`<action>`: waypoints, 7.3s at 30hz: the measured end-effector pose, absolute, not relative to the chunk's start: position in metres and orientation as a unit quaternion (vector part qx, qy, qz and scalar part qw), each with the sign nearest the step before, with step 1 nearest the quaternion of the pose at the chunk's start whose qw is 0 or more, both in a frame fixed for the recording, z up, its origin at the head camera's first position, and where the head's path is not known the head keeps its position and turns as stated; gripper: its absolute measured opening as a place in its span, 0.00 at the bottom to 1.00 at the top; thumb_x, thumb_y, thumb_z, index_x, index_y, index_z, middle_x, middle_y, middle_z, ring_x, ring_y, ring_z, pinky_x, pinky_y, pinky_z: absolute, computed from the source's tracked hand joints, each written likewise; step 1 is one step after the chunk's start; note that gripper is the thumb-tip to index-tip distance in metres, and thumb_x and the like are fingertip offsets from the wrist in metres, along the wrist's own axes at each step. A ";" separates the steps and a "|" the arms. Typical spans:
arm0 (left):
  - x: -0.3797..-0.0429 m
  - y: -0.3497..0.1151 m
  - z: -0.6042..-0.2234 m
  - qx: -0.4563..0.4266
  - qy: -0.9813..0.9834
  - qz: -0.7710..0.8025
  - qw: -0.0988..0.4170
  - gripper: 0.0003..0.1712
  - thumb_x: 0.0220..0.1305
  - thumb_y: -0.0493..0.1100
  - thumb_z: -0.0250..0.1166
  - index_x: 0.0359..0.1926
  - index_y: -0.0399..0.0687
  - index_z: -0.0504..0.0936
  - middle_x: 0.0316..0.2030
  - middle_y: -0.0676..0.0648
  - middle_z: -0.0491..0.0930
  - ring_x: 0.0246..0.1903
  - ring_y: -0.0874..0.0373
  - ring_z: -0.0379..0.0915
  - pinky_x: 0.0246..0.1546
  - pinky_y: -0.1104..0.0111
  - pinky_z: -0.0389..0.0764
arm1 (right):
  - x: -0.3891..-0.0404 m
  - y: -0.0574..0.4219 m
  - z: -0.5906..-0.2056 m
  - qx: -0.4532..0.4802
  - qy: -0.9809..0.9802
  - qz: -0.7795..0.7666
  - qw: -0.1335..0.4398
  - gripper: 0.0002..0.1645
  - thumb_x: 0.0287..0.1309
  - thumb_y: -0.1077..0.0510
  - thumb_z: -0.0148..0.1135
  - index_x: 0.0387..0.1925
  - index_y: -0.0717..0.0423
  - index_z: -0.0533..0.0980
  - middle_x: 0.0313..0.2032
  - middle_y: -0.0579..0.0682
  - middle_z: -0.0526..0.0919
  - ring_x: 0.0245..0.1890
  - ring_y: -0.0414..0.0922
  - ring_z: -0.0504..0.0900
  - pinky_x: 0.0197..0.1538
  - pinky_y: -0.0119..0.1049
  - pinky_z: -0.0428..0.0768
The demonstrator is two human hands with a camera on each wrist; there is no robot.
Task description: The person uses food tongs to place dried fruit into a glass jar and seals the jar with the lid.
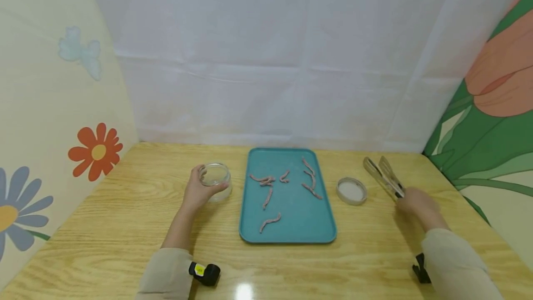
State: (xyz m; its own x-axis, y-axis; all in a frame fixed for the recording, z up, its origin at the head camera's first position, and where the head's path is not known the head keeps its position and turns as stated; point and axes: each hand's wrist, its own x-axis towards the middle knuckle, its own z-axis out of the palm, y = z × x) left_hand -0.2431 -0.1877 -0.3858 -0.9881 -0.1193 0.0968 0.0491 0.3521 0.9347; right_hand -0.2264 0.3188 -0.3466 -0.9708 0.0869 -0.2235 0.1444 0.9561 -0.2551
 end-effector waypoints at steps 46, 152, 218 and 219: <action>-0.241 -0.188 -0.384 0.029 -0.824 -0.562 0.060 0.56 0.42 0.47 0.70 0.63 0.38 0.42 0.60 0.34 0.50 0.58 0.40 0.45 0.54 0.52 0.54 | -0.220 0.307 -0.306 0.086 0.978 -0.125 -0.143 0.27 0.57 0.44 0.44 0.14 0.61 0.64 0.13 0.57 0.65 0.11 0.50 0.64 0.10 0.39 0.61; -0.239 -0.187 -0.386 0.026 -0.824 -0.563 0.062 0.56 0.42 0.50 0.70 0.64 0.41 0.43 0.60 0.36 0.50 0.58 0.40 0.47 0.51 0.50 0.58 | -0.210 0.143 -0.348 -0.223 0.947 -0.011 -0.230 0.14 0.40 0.50 0.67 0.26 0.54 0.75 0.20 0.46 0.66 0.20 0.44 0.67 0.17 0.31 0.63; -0.240 -0.189 -0.387 0.025 -0.822 -0.565 0.067 0.55 0.42 0.49 0.70 0.63 0.40 0.44 0.60 0.34 0.51 0.58 0.40 0.46 0.52 0.51 0.57 | -0.218 0.108 -0.311 -0.179 0.945 -0.080 -0.261 0.15 0.49 0.48 0.60 0.24 0.54 0.69 0.18 0.45 0.64 0.16 0.41 0.63 0.12 0.33 0.60; -0.240 -0.188 -0.387 0.025 -0.822 -0.565 0.069 0.55 0.42 0.49 0.70 0.63 0.40 0.44 0.60 0.34 0.51 0.58 0.40 0.47 0.52 0.51 0.57 | -0.218 0.106 -0.310 -0.183 0.943 -0.082 -0.264 0.15 0.49 0.48 0.60 0.24 0.54 0.68 0.18 0.45 0.63 0.15 0.41 0.62 0.12 0.33 0.59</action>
